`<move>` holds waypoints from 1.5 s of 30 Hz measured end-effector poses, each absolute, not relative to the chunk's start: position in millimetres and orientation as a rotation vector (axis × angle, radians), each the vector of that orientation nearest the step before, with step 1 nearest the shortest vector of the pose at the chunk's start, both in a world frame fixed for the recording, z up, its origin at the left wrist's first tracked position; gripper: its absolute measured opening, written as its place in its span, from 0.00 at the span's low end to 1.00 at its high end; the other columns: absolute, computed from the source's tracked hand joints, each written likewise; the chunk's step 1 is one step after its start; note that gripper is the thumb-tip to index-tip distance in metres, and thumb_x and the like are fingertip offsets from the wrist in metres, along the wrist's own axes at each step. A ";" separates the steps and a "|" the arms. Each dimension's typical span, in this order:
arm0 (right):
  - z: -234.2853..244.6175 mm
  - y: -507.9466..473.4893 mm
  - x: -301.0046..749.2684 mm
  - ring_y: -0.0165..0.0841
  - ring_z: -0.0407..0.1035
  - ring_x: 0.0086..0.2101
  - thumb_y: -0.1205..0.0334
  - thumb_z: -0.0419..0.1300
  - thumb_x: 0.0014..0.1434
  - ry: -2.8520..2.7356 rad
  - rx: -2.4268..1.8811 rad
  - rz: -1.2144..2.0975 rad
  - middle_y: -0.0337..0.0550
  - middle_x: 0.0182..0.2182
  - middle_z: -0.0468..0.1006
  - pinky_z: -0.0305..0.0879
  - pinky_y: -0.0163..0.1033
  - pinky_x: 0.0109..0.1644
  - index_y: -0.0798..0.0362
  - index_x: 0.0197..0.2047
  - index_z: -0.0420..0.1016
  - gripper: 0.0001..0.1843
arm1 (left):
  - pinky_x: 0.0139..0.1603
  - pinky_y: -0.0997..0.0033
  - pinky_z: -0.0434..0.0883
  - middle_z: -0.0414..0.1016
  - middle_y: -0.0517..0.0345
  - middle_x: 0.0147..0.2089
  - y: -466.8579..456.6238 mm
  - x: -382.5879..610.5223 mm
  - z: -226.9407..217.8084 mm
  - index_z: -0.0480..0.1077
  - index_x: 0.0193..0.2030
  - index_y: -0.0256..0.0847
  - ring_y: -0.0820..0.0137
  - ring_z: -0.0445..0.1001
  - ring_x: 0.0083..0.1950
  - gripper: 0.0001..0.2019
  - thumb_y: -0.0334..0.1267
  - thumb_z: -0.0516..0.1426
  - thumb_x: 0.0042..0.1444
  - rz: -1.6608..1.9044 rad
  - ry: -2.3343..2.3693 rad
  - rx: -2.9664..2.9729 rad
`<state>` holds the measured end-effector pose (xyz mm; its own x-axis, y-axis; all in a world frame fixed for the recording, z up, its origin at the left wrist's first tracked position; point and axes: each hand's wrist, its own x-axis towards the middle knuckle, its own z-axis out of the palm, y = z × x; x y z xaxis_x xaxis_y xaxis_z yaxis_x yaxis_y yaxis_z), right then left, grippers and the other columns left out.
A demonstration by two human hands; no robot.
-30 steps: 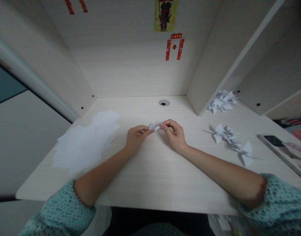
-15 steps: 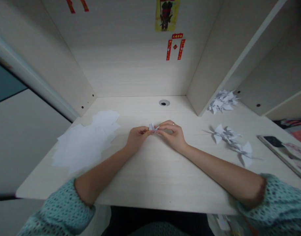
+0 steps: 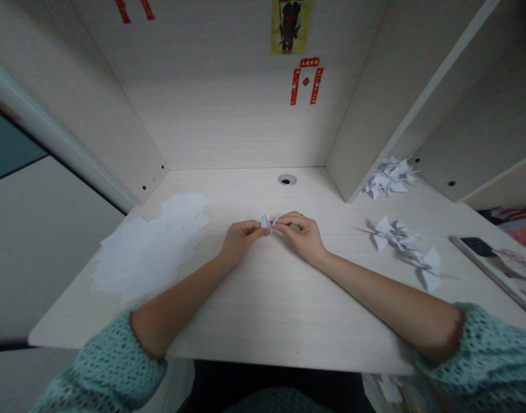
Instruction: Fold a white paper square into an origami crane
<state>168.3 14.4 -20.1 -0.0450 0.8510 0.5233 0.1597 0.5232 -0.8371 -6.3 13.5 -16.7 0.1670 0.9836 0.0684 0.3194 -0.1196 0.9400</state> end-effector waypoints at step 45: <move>-17.5 10.2 168.2 0.32 0.67 0.29 0.59 0.61 0.56 -1.589 -0.965 0.574 0.40 0.25 0.76 0.62 0.39 0.35 0.51 0.27 0.75 0.08 | 0.25 0.76 0.53 0.60 0.64 0.21 8.1 -0.8 -9.9 0.69 0.21 0.36 0.78 0.57 0.25 0.20 0.54 0.62 0.44 1.025 1.263 1.545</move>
<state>168.2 10.2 -17.5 -0.0306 0.8280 0.5599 0.2787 0.5450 -0.7908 -0.8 8.1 -9.9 0.1466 0.9867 0.0704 0.2722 -0.1087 0.9561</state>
